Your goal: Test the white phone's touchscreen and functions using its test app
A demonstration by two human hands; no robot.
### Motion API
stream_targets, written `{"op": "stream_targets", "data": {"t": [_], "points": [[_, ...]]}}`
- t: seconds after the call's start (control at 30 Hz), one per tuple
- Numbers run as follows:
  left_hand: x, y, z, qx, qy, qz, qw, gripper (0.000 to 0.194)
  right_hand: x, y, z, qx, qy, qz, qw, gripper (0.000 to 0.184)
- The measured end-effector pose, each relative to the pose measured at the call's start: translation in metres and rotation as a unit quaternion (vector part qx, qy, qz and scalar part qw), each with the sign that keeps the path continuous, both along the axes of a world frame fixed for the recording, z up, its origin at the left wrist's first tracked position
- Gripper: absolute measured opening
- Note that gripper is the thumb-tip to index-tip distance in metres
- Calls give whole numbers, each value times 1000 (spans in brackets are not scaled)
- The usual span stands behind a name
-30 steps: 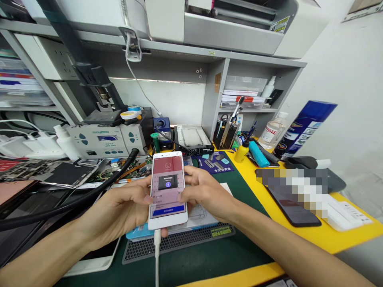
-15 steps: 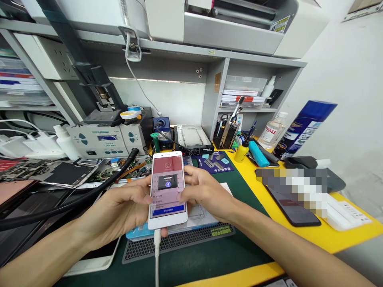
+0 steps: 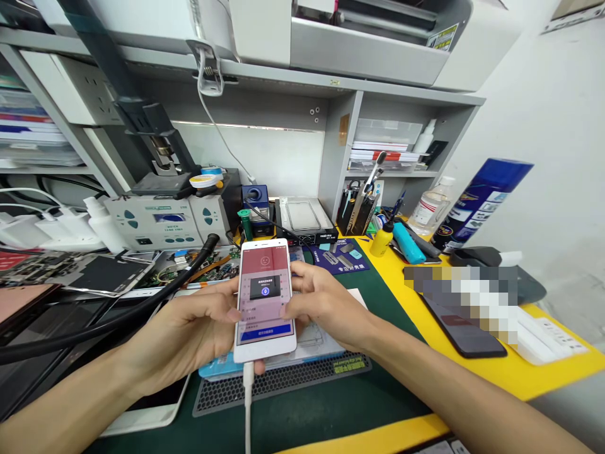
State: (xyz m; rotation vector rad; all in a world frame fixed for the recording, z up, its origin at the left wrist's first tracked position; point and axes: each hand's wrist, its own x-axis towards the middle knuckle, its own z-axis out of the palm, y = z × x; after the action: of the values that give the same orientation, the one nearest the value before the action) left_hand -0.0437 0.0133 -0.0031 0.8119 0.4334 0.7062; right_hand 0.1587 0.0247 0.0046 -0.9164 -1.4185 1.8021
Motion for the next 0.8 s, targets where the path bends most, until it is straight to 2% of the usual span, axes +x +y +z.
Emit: {"op": "stream_targets", "data": {"t": [0.8], "points": [[1, 0, 1, 6, 9, 1, 1000, 48, 0, -1, 0, 0, 3, 2, 1000, 60]]}}
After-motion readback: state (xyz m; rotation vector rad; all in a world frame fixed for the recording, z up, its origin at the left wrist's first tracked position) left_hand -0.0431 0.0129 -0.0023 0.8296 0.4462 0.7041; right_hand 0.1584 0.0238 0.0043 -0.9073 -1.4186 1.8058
